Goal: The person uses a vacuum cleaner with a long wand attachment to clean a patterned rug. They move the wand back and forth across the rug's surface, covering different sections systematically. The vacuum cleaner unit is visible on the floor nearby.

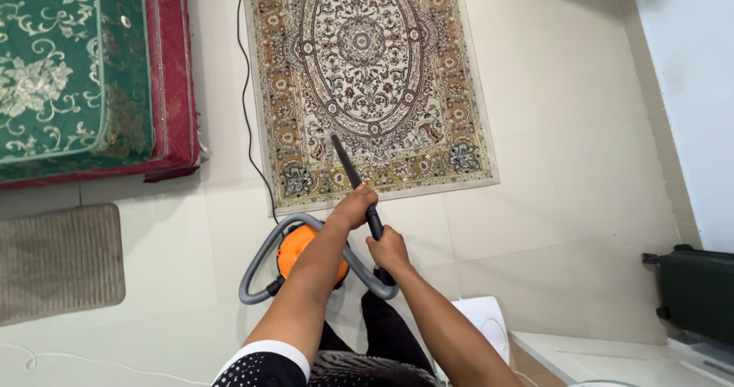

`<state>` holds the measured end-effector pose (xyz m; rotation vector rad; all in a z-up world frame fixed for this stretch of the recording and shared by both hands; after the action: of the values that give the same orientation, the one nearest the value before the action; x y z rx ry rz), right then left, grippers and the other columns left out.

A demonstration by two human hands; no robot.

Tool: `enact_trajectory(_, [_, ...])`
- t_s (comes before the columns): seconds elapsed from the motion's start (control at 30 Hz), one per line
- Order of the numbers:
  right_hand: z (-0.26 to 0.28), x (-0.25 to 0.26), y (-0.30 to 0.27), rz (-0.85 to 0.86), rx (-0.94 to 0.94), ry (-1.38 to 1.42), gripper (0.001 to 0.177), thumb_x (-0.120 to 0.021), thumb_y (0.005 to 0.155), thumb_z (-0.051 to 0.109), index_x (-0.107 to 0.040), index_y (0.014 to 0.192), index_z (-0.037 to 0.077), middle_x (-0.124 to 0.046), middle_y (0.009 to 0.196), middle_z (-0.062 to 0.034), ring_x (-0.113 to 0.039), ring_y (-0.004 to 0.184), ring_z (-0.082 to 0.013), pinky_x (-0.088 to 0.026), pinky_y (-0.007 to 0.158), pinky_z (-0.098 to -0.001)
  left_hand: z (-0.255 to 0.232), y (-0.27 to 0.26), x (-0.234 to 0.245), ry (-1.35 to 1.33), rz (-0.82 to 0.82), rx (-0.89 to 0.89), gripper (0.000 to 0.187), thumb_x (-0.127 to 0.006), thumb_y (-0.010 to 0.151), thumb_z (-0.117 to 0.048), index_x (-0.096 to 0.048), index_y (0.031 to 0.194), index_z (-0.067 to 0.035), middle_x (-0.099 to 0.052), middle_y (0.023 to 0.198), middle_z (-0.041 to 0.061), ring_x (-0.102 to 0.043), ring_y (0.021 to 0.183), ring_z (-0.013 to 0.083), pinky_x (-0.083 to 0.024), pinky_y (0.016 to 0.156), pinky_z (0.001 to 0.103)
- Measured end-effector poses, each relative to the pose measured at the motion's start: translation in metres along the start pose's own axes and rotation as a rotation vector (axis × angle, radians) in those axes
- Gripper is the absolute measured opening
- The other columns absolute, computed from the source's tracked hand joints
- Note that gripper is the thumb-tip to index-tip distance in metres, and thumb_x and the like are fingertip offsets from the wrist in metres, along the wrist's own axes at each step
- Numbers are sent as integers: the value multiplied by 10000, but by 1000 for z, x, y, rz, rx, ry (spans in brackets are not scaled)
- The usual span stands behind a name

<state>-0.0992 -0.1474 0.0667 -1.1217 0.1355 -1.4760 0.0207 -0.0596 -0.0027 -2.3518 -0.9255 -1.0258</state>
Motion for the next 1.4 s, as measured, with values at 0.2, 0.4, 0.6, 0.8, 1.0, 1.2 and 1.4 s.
enact_trajectory(0.2, [-21,9,-11,-16,53,-52,374,-724,818,291,-677,1040,-5,-735,966,-236,-726,941,-375,-557,841,-452,-21,-12,-13,-22,-31,-30,245,-706,724,36,-579,891,-91,-648,1068,127,-567,1187,361,-479,1053,441])
enact_trajectory(0.4, [-24,24,-31,23,43,-78,374,-705,823,283,-667,1053,-9,-741,953,-234,-751,903,-369,-572,830,-449,-36,-22,-24,-31,-84,-53,217,-692,731,30,-583,876,-89,-669,1005,123,-596,1122,361,-440,1094,475])
enact_trajectory(0.6, [-15,44,-45,-30,96,-64,354,-726,810,282,-686,1003,-12,-735,907,-229,-724,881,-372,-553,810,-450,-57,-20,0,-67,-87,-6,194,-680,754,3,-591,894,-97,-665,1021,115,-594,1135,367,-515,963,456])
enact_trajectory(0.8, [5,56,-33,-83,118,-39,299,-716,820,272,-661,916,-6,-722,782,-208,-730,764,-360,-559,728,-459,-61,1,27,-2,-168,-47,171,-681,778,-2,-617,900,-104,-673,1035,104,-579,1225,378,-498,1039,458])
enact_trajectory(1.0, [37,50,-6,-78,124,125,244,-693,829,210,-616,869,-18,-696,669,-171,-715,553,-278,-578,566,-416,-34,28,54,38,-116,4,248,-686,768,5,-648,981,-116,-651,1187,98,-501,1344,390,-477,1018,481])
enact_trajectory(1.2, [82,30,24,-135,96,189,253,-704,824,225,-617,877,-6,-689,665,-154,-720,559,-284,-585,576,-418,12,56,82,76,-86,-103,254,-683,766,7,-633,982,-117,-653,1176,85,-540,1311,361,-413,1173,465])
enact_trajectory(1.4, [128,-2,61,-186,40,216,287,-723,825,254,-632,874,-13,-713,704,-194,-745,616,-313,-591,622,-432,62,76,119,53,-29,-132,163,-641,855,-5,-616,976,-111,-645,1181,74,-508,1382,342,-444,1127,452])
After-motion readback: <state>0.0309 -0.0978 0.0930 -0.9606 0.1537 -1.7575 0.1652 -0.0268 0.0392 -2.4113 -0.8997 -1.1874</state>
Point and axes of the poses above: each hand's wrist, its own y-axis towards the middle knuckle, its own x-axis out of the back of the hand, z = x × y, the point moved 7 cm from there along y, towards the middle knuckle
